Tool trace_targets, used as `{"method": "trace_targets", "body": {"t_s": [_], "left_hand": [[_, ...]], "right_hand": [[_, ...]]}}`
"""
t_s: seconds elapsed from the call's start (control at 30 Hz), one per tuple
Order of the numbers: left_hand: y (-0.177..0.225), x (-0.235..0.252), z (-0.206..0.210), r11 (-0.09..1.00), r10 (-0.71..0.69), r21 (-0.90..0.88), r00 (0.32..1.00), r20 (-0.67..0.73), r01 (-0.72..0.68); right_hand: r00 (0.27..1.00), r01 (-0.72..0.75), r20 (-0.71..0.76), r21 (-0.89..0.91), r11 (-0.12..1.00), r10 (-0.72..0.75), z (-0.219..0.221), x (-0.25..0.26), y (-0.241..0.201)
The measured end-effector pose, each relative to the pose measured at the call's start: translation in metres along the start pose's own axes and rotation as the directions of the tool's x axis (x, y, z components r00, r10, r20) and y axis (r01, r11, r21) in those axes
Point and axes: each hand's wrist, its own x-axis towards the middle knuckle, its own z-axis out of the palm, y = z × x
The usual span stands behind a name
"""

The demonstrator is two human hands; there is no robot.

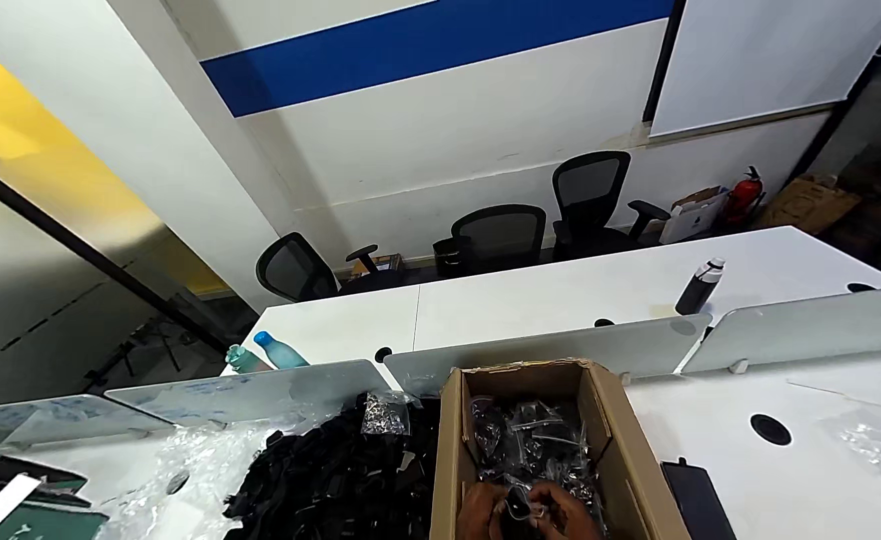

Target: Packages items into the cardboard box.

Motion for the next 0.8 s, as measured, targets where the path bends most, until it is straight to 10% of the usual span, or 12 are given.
{"method": "trace_targets", "body": {"t_s": [0.2, 0.8], "left_hand": [[-0.001, -0.003, 0.001, 0.999, 0.003, 0.037, 1.0, -0.02, -0.003], [0.005, 0.004, 0.005, 0.988, -0.118, 0.108, 0.986, 0.115, 0.106]], "right_hand": [[0.971, 0.052, -0.231, -0.044, 0.998, -0.061, -0.006, -0.001, 0.008], [0.972, -0.054, -0.229, 0.005, 0.999, 0.053, -0.016, -0.001, 0.024]]}}
